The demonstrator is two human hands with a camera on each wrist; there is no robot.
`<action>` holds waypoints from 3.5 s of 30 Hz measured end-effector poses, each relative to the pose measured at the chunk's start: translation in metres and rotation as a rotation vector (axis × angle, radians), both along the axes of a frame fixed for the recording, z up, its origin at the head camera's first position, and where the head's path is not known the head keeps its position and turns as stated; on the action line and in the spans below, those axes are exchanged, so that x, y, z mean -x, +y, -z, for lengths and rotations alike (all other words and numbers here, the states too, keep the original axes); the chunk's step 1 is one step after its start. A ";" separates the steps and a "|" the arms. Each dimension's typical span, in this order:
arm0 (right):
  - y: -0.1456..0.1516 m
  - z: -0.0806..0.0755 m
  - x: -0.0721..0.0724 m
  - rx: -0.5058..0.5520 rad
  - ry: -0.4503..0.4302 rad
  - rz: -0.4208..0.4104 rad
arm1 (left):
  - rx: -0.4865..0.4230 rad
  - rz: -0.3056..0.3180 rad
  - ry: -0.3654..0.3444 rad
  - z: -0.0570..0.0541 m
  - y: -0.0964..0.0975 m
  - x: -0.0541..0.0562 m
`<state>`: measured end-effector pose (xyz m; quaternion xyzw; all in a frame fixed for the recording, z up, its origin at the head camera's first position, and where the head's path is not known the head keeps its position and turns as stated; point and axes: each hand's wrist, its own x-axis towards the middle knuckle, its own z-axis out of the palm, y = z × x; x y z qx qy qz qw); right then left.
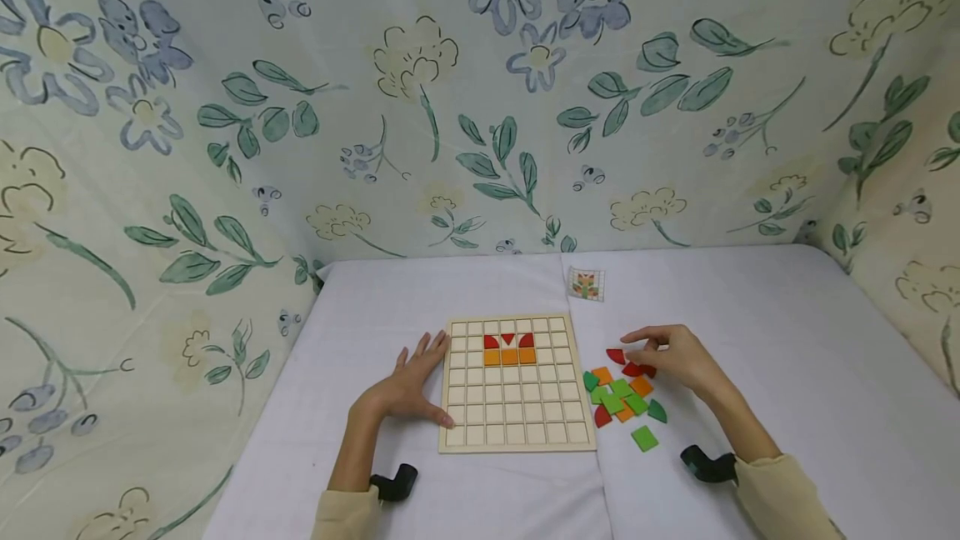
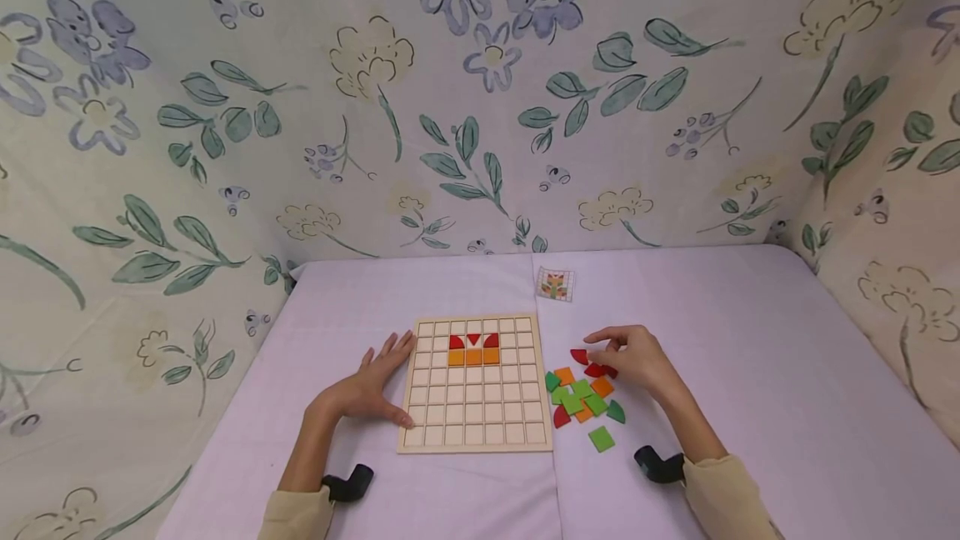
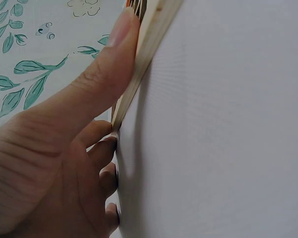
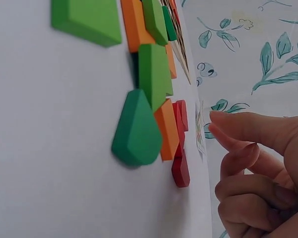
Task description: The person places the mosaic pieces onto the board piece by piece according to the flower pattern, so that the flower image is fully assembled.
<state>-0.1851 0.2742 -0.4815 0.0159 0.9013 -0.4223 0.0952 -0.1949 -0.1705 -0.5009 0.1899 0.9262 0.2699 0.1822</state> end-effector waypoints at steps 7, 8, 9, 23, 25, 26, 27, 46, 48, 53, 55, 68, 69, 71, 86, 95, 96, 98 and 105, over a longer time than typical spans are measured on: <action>0.004 0.000 0.001 0.004 -0.042 -0.038 | 0.004 -0.002 0.001 0.000 0.000 0.001; 0.004 0.000 0.001 0.010 -0.045 -0.044 | 0.003 -0.002 0.001 0.001 0.000 0.001; 0.005 0.000 0.001 0.014 -0.047 -0.052 | 0.004 -0.002 0.001 0.001 -0.001 0.001; -0.018 0.009 0.000 0.074 -0.073 -0.226 | 0.000 0.003 -0.004 0.003 -0.002 0.001; -0.021 0.010 -0.001 0.080 -0.082 -0.238 | -0.001 0.002 -0.004 0.003 -0.002 0.001; -0.022 0.011 -0.001 0.081 -0.085 -0.242 | -0.001 0.002 -0.004 0.003 -0.002 0.001; -0.023 0.012 -0.001 0.083 -0.084 -0.248 | -0.001 0.003 -0.004 0.003 -0.002 0.001; -0.028 0.014 0.002 0.094 -0.121 -0.280 | 0.001 0.003 -0.002 0.003 -0.001 0.001; -0.027 0.013 0.002 0.092 -0.116 -0.271 | 0.003 0.006 -0.002 0.002 -0.002 0.002; -0.025 0.013 0.003 0.063 -0.108 -0.213 | 0.002 0.007 -0.004 0.001 -0.001 0.002; -0.025 0.013 0.003 0.055 -0.108 -0.199 | 0.001 0.008 -0.005 0.001 -0.001 0.001; -0.025 0.015 0.003 0.075 -0.101 -0.228 | 0.001 0.006 0.001 0.001 -0.001 0.001; -0.025 0.015 0.003 0.075 -0.099 -0.228 | 0.003 0.006 0.002 0.001 -0.001 0.001; -0.025 0.015 0.003 0.077 -0.095 -0.228 | 0.003 0.003 0.007 0.001 -0.001 0.001; -0.036 0.013 0.002 0.076 -0.102 -0.194 | 0.006 0.009 0.000 0.003 -0.002 0.002; -0.035 0.013 0.005 0.095 -0.116 -0.229 | 0.007 0.003 0.004 0.002 -0.002 0.001; -0.035 0.013 0.005 0.096 -0.119 -0.228 | 0.008 0.003 0.004 0.003 -0.002 0.001; -0.034 0.014 0.006 0.099 -0.126 -0.225 | 0.010 0.004 0.003 0.002 -0.002 0.001; -0.034 0.013 0.007 0.088 -0.108 -0.212 | 0.004 0.004 0.002 0.003 -0.003 0.001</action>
